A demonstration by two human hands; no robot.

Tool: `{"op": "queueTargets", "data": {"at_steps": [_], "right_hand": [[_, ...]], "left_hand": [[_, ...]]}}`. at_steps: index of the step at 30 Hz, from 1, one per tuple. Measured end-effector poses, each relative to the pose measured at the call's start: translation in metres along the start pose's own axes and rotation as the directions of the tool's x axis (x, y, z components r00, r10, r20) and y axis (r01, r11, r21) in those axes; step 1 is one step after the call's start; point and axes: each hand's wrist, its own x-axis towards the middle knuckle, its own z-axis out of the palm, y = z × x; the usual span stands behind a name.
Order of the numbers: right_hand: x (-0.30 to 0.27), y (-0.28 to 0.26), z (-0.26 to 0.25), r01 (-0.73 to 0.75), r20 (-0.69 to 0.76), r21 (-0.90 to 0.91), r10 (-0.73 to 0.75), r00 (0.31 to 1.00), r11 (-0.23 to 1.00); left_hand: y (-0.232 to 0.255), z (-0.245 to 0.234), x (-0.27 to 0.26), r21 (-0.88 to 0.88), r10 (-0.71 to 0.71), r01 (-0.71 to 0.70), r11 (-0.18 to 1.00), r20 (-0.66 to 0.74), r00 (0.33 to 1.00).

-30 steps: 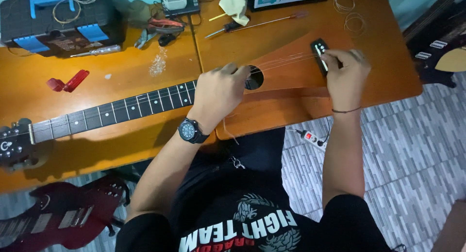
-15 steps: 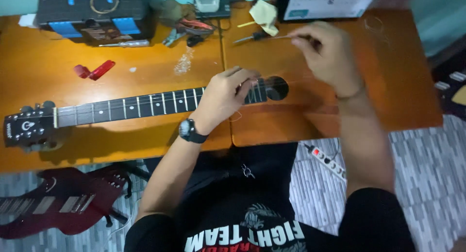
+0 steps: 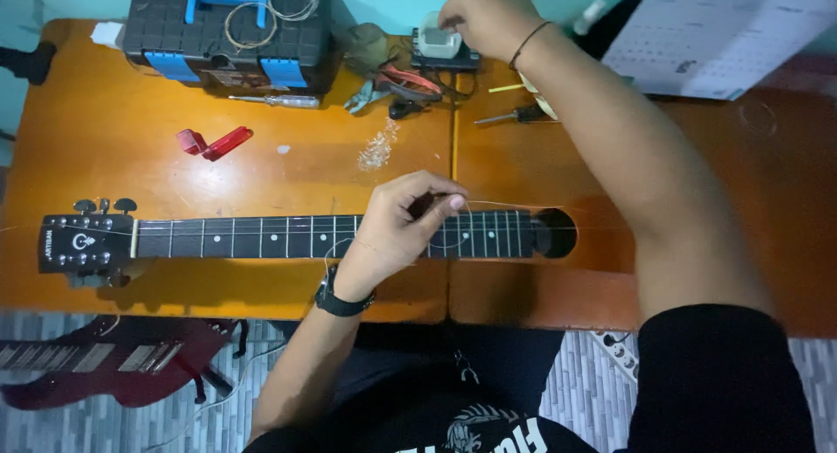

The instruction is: The person strings an acoustic guitar by threading a new string through the bridge, pulling it along the fretboard, and winding it onto the tuning peg at the headstock. They then use a red string winder to tighten the string and trim the excess with a cutter.

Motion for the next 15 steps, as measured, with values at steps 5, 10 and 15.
{"op": "queueTargets", "data": {"at_steps": [5,10,15], "right_hand": [[0.018,-0.003,0.017,0.008,0.153,-0.162,0.018,0.988,0.987],[0.024,-0.002,0.023,0.107,0.188,-0.193,-0.070,0.980,0.975],[0.023,-0.012,0.003,0.115,0.258,-0.160,-0.071,0.964,0.980]], "left_hand": [[-0.008,-0.003,0.002,-0.015,-0.027,0.027,1.000,-0.022,0.999],[-0.009,-0.002,0.002,-0.028,-0.042,0.041,0.999,-0.005,0.999],[-0.009,-0.003,0.002,-0.030,-0.026,0.026,0.999,0.002,1.000]]}}
